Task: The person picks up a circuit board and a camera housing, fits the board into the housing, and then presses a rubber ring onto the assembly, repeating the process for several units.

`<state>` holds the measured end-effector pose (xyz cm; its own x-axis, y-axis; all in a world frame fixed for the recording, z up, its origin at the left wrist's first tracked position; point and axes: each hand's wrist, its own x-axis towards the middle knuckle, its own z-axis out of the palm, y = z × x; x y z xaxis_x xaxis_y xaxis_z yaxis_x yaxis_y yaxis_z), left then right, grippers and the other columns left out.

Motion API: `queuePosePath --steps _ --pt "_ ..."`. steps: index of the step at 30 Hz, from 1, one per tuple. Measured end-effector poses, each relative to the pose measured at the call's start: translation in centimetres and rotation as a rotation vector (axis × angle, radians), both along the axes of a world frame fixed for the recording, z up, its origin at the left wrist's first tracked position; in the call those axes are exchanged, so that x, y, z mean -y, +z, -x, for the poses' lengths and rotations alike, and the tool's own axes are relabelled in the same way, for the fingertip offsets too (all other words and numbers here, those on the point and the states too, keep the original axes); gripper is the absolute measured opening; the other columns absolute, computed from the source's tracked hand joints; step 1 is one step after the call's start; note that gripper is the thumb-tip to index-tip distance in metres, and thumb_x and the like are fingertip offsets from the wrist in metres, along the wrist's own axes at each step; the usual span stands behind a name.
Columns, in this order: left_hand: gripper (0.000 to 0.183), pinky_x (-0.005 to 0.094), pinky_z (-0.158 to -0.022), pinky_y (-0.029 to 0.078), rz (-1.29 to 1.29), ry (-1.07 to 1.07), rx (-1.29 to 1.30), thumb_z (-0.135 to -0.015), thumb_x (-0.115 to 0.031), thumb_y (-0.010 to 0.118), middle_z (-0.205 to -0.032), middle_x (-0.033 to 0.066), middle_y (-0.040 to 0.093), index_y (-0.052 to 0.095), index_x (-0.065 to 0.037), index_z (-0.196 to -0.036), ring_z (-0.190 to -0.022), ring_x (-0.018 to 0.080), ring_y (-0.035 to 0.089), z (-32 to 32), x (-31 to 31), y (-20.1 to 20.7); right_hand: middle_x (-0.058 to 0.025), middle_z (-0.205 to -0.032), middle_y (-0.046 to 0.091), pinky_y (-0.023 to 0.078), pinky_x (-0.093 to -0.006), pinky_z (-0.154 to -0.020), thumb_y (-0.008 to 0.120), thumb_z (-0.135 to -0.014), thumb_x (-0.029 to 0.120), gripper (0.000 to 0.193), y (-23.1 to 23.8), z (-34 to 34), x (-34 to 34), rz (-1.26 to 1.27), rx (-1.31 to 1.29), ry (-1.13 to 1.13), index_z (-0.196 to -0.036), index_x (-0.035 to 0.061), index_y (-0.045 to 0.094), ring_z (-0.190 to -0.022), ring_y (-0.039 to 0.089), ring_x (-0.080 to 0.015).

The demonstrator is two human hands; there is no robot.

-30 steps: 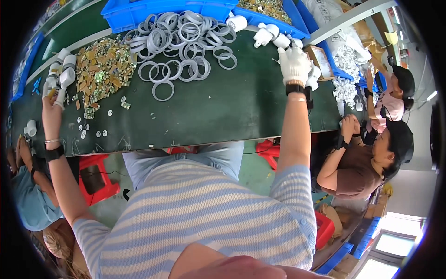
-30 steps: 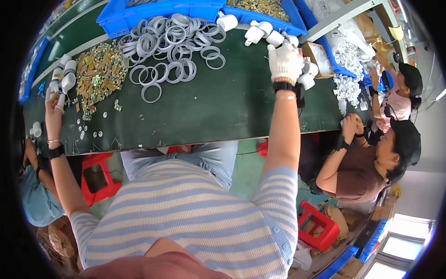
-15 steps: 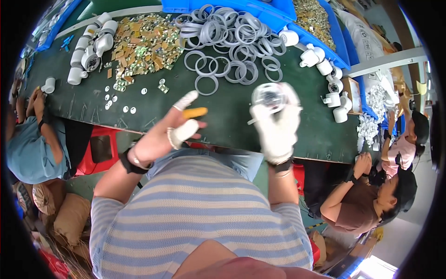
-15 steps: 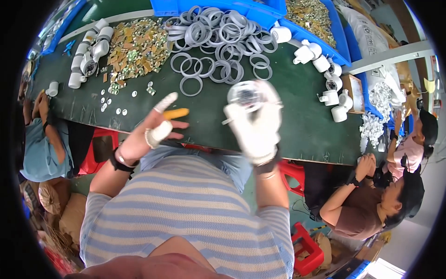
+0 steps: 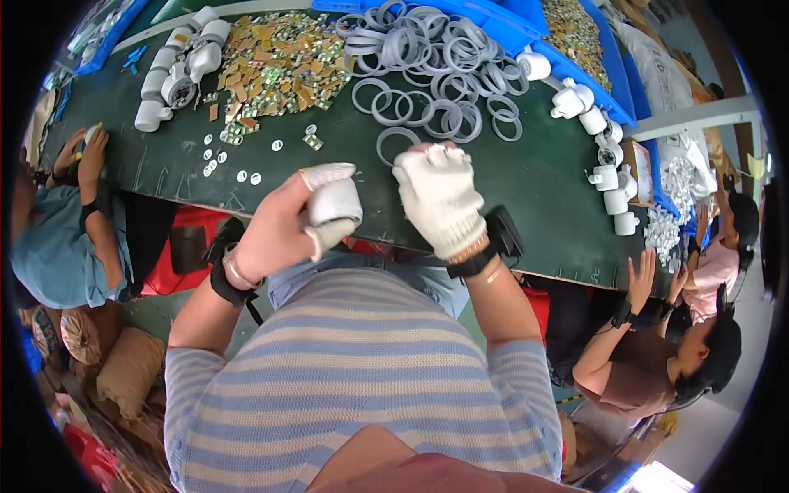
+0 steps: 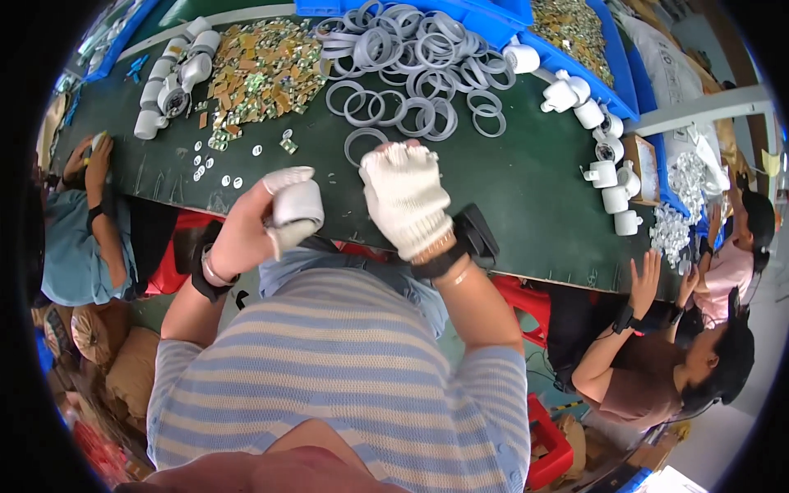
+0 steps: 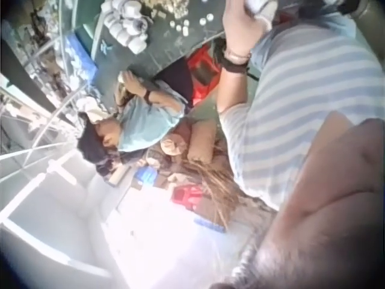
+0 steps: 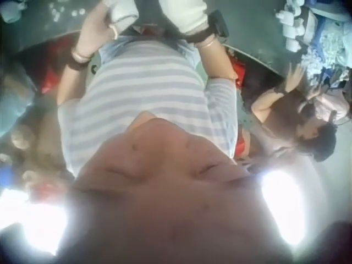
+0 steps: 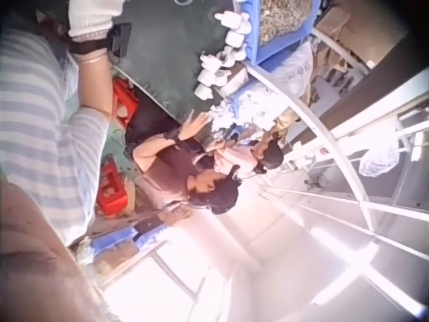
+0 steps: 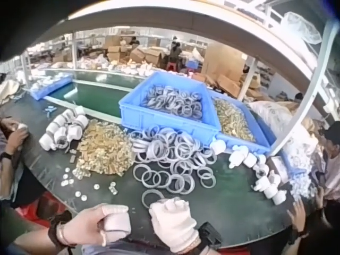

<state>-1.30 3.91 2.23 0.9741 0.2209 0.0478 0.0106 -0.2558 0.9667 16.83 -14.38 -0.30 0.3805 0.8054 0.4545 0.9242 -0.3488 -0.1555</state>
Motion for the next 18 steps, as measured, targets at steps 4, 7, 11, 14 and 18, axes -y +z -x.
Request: queuePosePath --steps 4,7,11,14,18 --pt "0.075 0.0412 -0.077 0.058 -0.579 -0.144 -0.088 -0.078 -0.013 0.082 -0.110 0.0113 0.066 0.056 -0.024 -0.147 -0.091 0.0363 0.069 -0.5 1.2 1.8 0.0005 -0.100 0.061 0.045 -0.0453 -0.086 0.071 -0.088 0.027 0.016 3.3 4.1 2.2 0.159 0.023 -0.019 -0.102 0.0218 0.069 -0.100 0.057 -0.0288" --pt "0.074 0.0404 -0.077 0.057 -0.704 -0.230 -0.043 -0.076 -0.012 0.083 -0.115 0.0100 0.066 0.058 -0.025 -0.144 -0.092 0.0361 0.069 -0.9 1.1 1.3 0.0022 -0.105 0.059 0.045 -0.0457 -0.089 0.083 -0.078 0.027 0.028 4.9 5.1 3.6 0.013 -0.130 0.093 -0.103 0.0239 0.071 -0.100 0.055 -0.0298" --pt "0.070 0.0433 -0.073 0.055 -0.527 -0.463 0.047 -0.076 -0.013 0.079 -0.104 0.0092 0.062 0.059 -0.025 -0.141 -0.089 0.0362 0.066 -1.6 -1.2 0.8 -0.0073 -0.146 0.058 0.049 -0.0464 -0.092 0.092 -0.064 0.014 0.039 7.9 3.8 5.3 0.067 -0.323 0.153 -0.099 0.0198 0.075 -0.114 0.060 -0.0350" --pt "0.066 0.0365 -0.088 0.056 -0.077 -0.478 0.004 -0.088 -0.015 0.079 -0.119 0.0065 0.064 0.052 -0.018 -0.148 -0.103 0.0238 0.068 -1.8 -0.6 0.8 -0.0076 -0.128 0.069 0.053 -0.0423 -0.083 0.087 -0.071 0.007 0.033 7.1 2.6 6.2 -0.046 -0.422 0.295 -0.101 0.0149 0.075 -0.098 0.066 -0.0331" --pt "0.068 0.0376 -0.101 0.055 0.704 -0.138 -0.018 -0.104 -0.022 0.066 -0.137 0.0074 0.059 0.033 -0.013 -0.162 -0.117 0.0201 0.064 -2.0 0.7 -0.8 -0.0031 -0.100 0.073 0.052 -0.0394 -0.073 0.082 -0.079 0.005 0.029 6.9 3.1 6.4 -0.214 -0.517 0.349 -0.106 0.0130 0.075 -0.085 0.067 -0.0280"
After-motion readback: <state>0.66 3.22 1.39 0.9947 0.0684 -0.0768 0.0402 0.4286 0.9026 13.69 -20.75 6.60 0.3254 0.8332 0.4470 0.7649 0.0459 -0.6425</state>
